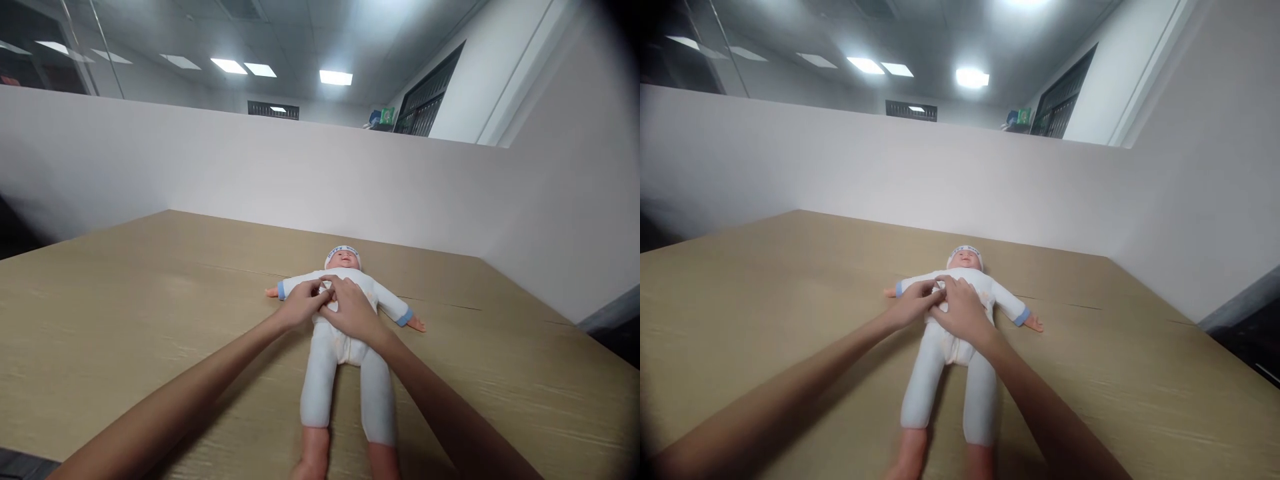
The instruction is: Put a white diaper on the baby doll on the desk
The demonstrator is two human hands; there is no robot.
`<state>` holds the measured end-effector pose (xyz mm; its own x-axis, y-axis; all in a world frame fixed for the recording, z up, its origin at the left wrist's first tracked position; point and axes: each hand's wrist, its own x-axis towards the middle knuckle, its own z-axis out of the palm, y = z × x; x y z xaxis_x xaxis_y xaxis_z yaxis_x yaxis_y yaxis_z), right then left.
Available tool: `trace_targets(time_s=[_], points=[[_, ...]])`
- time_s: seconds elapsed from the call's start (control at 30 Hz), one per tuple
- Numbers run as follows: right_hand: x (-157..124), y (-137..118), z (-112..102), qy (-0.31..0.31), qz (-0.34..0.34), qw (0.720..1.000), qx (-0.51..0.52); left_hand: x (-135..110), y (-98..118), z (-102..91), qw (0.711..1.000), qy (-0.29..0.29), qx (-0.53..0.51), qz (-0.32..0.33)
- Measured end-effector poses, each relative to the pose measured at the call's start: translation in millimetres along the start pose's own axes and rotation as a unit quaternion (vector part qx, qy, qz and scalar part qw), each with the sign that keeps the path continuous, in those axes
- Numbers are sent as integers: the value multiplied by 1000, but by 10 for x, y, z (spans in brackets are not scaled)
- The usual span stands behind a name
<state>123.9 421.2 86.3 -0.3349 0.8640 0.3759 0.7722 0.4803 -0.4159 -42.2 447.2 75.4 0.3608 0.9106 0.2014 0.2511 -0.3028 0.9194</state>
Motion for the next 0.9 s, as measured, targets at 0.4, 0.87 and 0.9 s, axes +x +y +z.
trace_targets(time_s=[0.4, 0.87, 0.9], points=[[-12, 126, 42, 67, 42, 993, 88, -143, -344, 86, 983, -2, -171, 66], [-417, -266, -273, 159, -64, 975, 138, -487, 100, 0, 984, 72, 30, 160], [-558, -323, -327, 139, -69, 977, 149, -588, 184, -8, 981, 43, 52, 180]])
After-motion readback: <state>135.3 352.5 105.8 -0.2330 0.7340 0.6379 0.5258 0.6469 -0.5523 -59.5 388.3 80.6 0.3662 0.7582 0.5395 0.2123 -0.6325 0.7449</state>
